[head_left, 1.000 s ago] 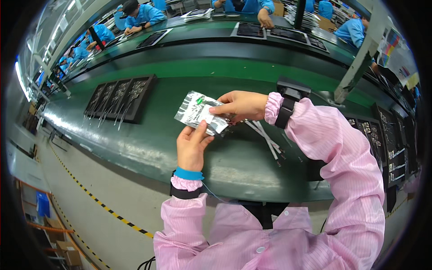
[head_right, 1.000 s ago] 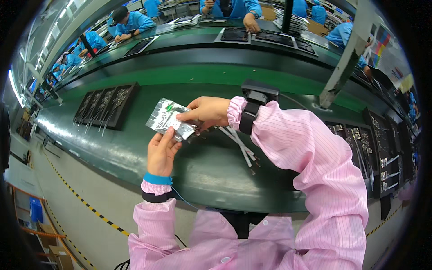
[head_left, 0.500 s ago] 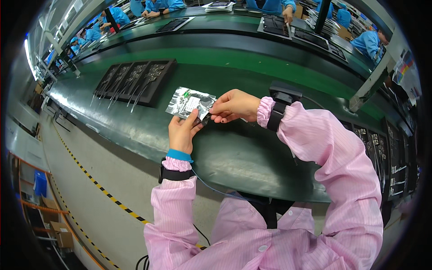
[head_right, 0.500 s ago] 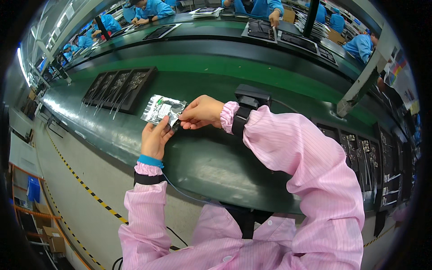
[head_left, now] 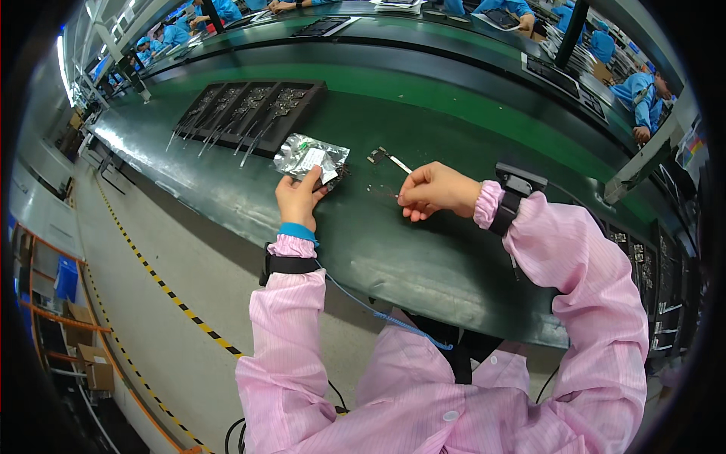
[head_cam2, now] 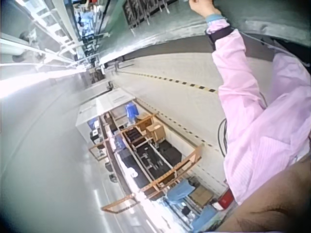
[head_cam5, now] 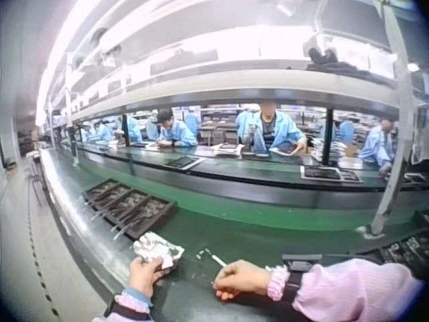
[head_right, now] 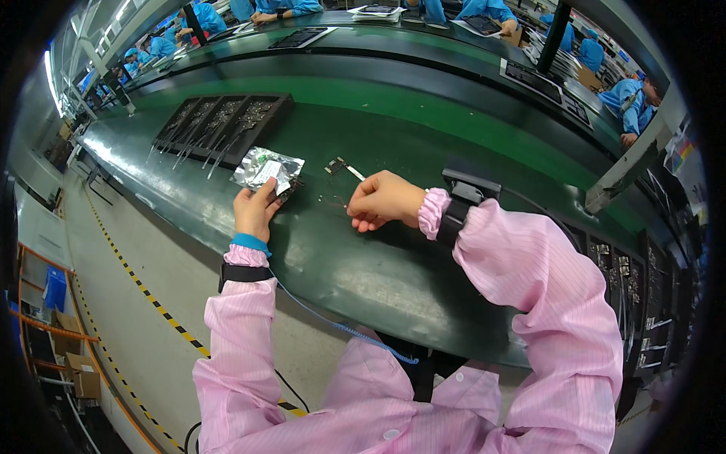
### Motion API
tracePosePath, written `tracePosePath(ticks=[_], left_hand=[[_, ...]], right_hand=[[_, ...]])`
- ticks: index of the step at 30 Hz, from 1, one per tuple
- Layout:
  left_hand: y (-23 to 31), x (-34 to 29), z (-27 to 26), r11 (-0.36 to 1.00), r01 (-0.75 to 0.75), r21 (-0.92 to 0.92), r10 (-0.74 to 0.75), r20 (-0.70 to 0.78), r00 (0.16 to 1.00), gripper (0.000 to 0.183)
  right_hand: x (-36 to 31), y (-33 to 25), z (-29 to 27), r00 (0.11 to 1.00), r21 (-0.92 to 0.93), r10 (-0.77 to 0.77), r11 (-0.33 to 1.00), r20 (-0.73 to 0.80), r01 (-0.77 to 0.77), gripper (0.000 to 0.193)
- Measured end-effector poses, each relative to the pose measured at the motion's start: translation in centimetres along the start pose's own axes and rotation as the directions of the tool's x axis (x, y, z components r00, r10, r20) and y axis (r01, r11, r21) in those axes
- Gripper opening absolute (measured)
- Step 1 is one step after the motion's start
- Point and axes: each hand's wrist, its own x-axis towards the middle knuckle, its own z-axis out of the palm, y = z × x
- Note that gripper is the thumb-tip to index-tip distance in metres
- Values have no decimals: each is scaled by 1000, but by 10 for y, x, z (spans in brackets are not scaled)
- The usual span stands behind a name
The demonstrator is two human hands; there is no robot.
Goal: The person assembles small electronic circuit boards by hand, connecting components with connector cables and placing the completed circuit boards into an assembly tray on a production line.
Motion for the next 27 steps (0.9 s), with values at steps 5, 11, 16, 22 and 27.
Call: tracePosePath(ticks=[5, 11, 16, 22, 27], left_hand=[[4, -3, -3, 967, -65, 248, 44, 91, 995, 45], [23, -25, -25, 499, -283, 819, 243, 181, 953, 39], [19, -60, -4, 505, -400, 765, 237, 323, 916, 23], [15, -87, 5, 544, -399, 738, 210, 341, 916, 22], [11, -92, 17, 577, -445, 685, 228, 388, 893, 18]], right_hand=[[-9, 20, 7, 915, -626, -385, 745, -120, 231, 16], [-6, 12, 3, 771, -794, -622, 533, -135, 292, 13], [22, 27, 23, 741, -876, -669, 385, -50, 289, 17], [4, 9, 10, 807, -728, -568, 621, -163, 291, 19], [-25, 2, -28, 792, -593, -525, 759, -313, 269, 19]])
